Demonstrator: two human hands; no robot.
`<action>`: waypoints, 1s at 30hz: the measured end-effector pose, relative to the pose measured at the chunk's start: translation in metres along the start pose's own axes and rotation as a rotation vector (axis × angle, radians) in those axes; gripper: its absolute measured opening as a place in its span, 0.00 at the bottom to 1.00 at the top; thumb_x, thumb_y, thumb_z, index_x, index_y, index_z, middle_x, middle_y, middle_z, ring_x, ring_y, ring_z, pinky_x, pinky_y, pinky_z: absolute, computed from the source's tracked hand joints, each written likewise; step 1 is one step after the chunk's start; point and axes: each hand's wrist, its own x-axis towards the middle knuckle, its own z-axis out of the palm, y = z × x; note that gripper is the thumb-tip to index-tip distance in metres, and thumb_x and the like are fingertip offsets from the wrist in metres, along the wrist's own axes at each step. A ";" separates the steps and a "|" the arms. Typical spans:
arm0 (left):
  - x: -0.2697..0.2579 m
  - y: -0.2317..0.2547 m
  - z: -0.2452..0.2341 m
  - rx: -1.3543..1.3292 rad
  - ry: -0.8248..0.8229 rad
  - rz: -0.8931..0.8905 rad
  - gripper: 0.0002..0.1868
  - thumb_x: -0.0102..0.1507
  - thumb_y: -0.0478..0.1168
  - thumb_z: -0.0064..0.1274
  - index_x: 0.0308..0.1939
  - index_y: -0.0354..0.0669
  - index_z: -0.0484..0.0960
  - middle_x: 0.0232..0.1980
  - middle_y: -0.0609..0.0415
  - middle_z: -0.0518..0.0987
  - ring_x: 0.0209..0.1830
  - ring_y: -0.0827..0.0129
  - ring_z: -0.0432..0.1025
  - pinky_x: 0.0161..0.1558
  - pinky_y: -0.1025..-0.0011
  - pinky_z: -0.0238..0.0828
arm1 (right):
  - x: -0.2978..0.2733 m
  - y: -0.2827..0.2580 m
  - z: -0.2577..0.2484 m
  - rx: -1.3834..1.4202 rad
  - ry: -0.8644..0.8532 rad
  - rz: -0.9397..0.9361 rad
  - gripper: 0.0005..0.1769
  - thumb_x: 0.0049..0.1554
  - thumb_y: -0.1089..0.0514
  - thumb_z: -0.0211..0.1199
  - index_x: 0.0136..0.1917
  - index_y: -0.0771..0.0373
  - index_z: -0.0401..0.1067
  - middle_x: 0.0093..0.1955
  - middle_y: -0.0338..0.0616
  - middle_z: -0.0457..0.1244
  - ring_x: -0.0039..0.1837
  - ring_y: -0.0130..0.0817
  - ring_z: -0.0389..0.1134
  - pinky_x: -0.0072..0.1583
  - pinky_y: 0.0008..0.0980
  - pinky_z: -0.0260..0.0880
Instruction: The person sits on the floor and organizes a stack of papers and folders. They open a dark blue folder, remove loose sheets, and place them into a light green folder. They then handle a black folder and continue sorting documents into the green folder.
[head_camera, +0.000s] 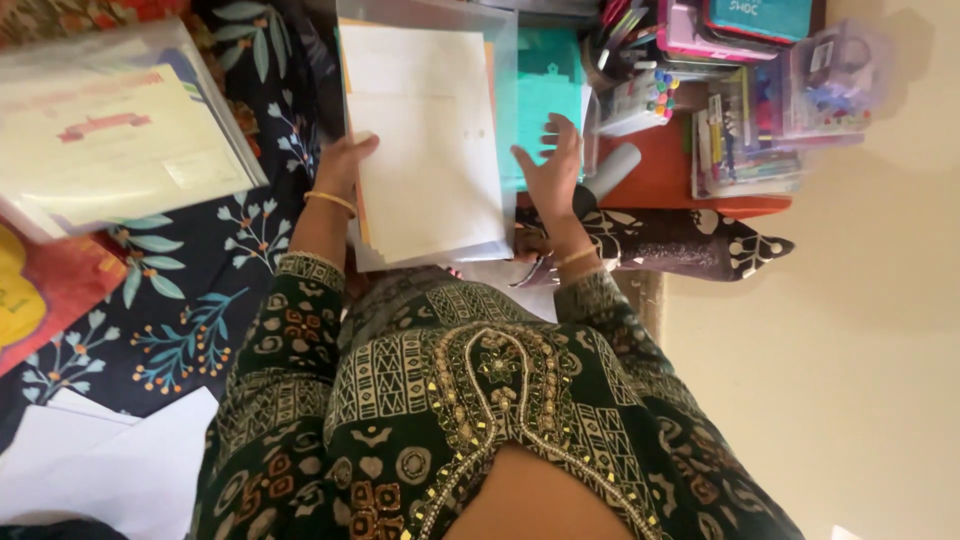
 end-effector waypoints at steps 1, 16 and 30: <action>-0.002 0.003 0.003 -0.027 -0.017 0.002 0.20 0.63 0.37 0.59 0.57 0.30 0.81 0.50 0.47 0.83 0.45 0.62 0.78 0.48 0.68 0.75 | 0.008 0.004 0.009 0.176 -0.080 0.162 0.34 0.51 0.62 0.75 0.68 0.63 0.67 0.60 0.48 0.67 0.56 0.39 0.72 0.52 0.36 0.78; 0.012 -0.018 0.005 -0.138 0.062 0.195 0.23 0.63 0.34 0.58 0.61 0.30 0.76 0.55 0.48 0.82 0.52 0.64 0.77 0.56 0.71 0.73 | 0.048 0.017 0.117 -0.092 -0.209 -0.415 0.14 0.52 0.64 0.71 0.53 0.64 0.78 0.46 0.46 0.68 0.47 0.41 0.69 0.51 0.39 0.74; 0.021 -0.027 0.002 -0.043 0.136 0.211 0.22 0.62 0.35 0.59 0.59 0.29 0.78 0.53 0.47 0.83 0.50 0.65 0.78 0.54 0.71 0.75 | 0.027 0.015 0.115 -0.110 -0.396 -0.458 0.18 0.59 0.67 0.66 0.63 0.71 0.72 0.60 0.50 0.58 0.59 0.50 0.59 0.59 0.44 0.66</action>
